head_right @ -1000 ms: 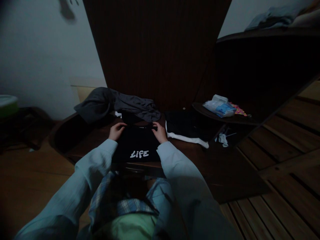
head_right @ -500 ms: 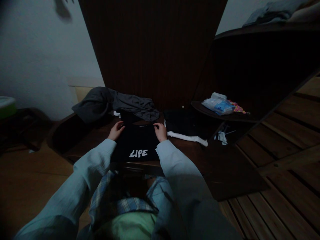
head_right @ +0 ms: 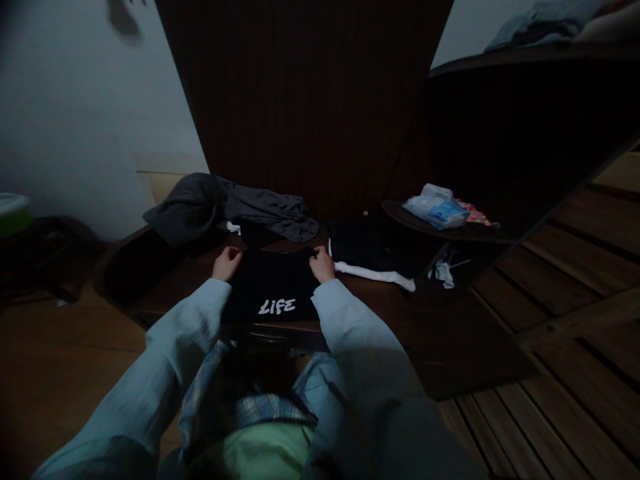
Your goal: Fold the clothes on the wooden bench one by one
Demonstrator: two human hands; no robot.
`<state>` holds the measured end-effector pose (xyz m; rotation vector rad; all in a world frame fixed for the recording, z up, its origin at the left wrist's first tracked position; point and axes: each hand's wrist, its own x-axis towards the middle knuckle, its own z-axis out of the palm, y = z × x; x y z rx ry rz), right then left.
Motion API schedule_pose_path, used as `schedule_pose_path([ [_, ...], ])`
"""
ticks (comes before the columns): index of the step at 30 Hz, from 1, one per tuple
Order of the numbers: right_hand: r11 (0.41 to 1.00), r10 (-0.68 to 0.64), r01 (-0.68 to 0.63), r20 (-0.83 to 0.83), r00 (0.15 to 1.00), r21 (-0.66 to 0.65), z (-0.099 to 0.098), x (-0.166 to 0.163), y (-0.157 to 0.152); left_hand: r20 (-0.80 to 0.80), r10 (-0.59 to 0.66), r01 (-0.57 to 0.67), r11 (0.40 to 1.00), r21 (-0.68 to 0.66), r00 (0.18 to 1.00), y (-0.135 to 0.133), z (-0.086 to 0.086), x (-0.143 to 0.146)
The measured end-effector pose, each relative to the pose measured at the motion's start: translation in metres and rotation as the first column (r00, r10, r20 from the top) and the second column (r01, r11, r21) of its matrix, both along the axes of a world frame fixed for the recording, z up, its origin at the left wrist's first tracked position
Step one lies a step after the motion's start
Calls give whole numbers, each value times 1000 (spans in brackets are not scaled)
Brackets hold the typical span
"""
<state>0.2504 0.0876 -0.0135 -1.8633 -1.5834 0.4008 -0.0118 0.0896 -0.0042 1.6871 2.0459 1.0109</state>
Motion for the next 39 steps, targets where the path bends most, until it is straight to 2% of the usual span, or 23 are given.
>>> schedule_pose_path([
  [5,998,-24,22,27,999,58,-4,0,0,25,-164,160,980,114,986,0,-5,-1],
  [8,997,-36,34,34,999,63,-4,0,-1,56,-173,160,968,192,983,1,-6,-1],
  [11,999,-28,27,71,997,25,-1,-2,-4,24,-133,129,982,137,991,1,-6,0],
  [15,1000,-10,9,148,989,5,4,-3,-12,-132,-120,125,992,29,984,-4,-7,3],
  [19,998,-55,52,179,982,22,7,1,-25,-235,-147,154,988,9,961,-15,-7,4],
  [26,999,38,-34,157,987,-24,6,10,-59,-128,-266,260,963,-66,955,-49,-9,-8],
  [30,994,105,-106,117,988,3,5,10,-78,-63,-353,352,936,-21,934,-72,-9,-13],
  [34,988,152,-152,-1,988,34,6,8,-89,38,-401,402,915,-29,915,-86,-6,-13],
  [39,937,348,-336,-162,923,98,6,8,-87,196,-459,468,884,2,866,-87,-6,-5],
])
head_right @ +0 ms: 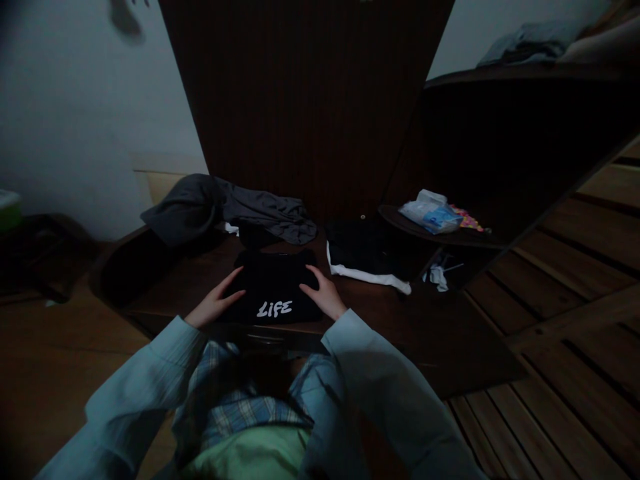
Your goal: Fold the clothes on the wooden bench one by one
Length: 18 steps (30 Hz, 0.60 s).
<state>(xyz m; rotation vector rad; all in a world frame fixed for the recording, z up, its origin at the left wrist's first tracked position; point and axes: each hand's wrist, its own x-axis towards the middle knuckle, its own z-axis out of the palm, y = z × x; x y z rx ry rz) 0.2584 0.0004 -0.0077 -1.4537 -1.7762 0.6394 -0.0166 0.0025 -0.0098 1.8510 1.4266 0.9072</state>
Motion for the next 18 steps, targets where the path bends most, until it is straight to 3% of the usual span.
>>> schedule_pose_path([
  [4,999,40,-40,76,996,11,3,-1,7,99,98,-95,995,-34,990,2,-3,15],
  [7,991,69,-85,149,986,101,14,2,13,168,102,-114,991,65,980,2,5,28],
  [10,973,69,-112,210,975,202,35,14,16,204,76,-117,974,194,976,3,24,44],
  [18,878,-218,85,235,947,471,90,93,25,160,-139,42,868,494,977,31,75,119],
])
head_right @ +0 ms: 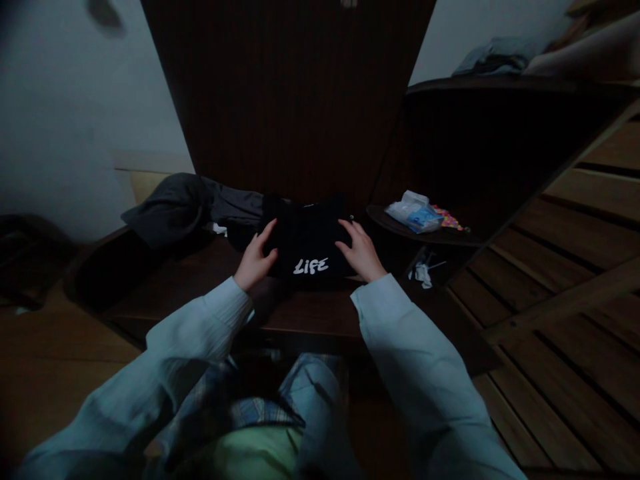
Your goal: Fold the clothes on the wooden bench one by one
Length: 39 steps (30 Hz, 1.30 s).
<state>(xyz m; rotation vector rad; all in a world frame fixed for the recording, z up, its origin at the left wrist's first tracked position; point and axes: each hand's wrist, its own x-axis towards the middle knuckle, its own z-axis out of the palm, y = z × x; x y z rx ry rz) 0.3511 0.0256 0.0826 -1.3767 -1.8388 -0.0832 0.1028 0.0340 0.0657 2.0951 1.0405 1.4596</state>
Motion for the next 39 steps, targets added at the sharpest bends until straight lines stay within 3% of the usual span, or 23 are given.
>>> schedule_pose_path([
  [6,984,-154,146,74,985,98,7,66,26,-28,-154,155,987,48,988,42,5,72],
  [12,960,-271,260,116,956,101,-15,95,39,-52,-177,177,984,-10,983,71,-13,117],
  [15,950,-312,310,135,941,36,-34,99,39,-105,-160,153,986,-72,982,75,-29,131],
  [18,927,-333,351,141,932,-134,-56,103,43,-196,-110,69,977,-202,974,75,-46,136],
  [22,878,-393,353,-67,917,-323,-86,109,52,-277,-68,-15,958,-287,959,72,-66,129],
  [26,863,-453,287,-388,803,-415,-105,109,54,-290,-96,13,962,-274,952,66,-78,122],
  [29,828,-532,347,-421,735,-440,-108,102,49,-292,-130,52,963,-263,948,61,-82,120],
  [31,775,-616,479,-321,719,-412,-106,94,44,-271,-152,78,961,-265,950,60,-83,120],
  [33,747,-660,593,-227,716,-300,-104,83,38,-203,-176,123,961,-248,963,63,-84,117],
  [36,790,-605,611,-217,766,-50,-100,62,31,-43,-114,104,975,-194,993,76,-87,99],
  [39,850,-463,499,-215,860,166,-97,35,27,37,72,-64,981,-182,997,94,-89,60],
])
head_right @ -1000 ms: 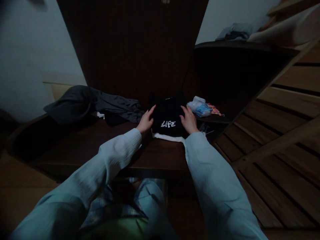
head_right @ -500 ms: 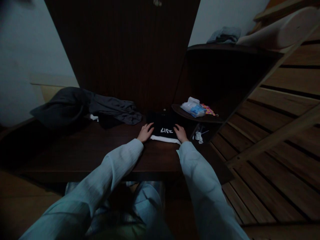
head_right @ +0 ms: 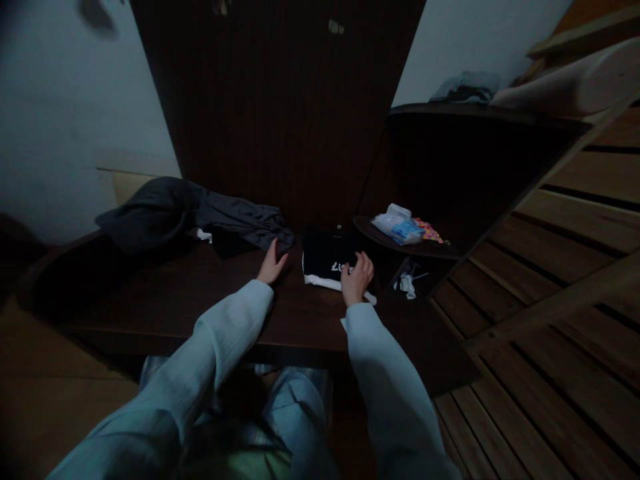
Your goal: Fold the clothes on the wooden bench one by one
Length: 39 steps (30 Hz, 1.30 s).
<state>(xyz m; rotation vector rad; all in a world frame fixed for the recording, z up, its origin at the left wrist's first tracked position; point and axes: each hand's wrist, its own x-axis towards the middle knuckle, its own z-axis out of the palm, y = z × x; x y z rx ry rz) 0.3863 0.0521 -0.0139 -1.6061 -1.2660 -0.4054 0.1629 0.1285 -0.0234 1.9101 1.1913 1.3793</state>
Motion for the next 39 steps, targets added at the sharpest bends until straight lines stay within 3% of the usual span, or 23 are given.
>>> schedule_pose_path([
  [5,960,276,-279,115,954,6,2,-48,0,34,319,-320,948,-3,947,16,7,-99],
  [8,935,353,-352,104,930,-27,1,-67,2,101,568,-570,821,-10,817,10,17,-156],
  [10,927,375,-374,86,923,-28,0,-74,4,155,712,-707,701,-94,685,3,22,-186],
  [12,921,389,-389,66,919,-16,-1,-78,5,171,805,-777,593,-213,568,-4,26,-207],
  [14,915,402,-402,52,914,-15,-2,-80,5,168,840,-798,542,-262,516,-8,27,-219],
  [20,904,426,-422,37,904,-72,-1,-84,4,116,743,-749,663,7,659,-14,30,-210],
  [24,900,429,-423,49,902,-105,1,-87,1,61,712,-714,695,88,700,-22,32,-190],
  [26,901,421,-411,56,905,-136,0,-90,1,86,691,-696,715,64,718,-25,32,-184],
  [29,898,413,-395,61,909,-193,-2,-92,2,112,643,-638,766,-80,758,-25,30,-180],
  [34,893,413,-381,100,905,-242,-6,-94,5,88,349,-320,917,-240,933,-21,27,-177],
  [37,903,388,-345,141,911,-258,-8,-93,5,-19,182,-179,934,-308,983,-24,25,-172],
  [39,904,381,-329,166,909,-272,-9,-92,5,-92,148,-169,937,-306,985,-27,24,-169],
])
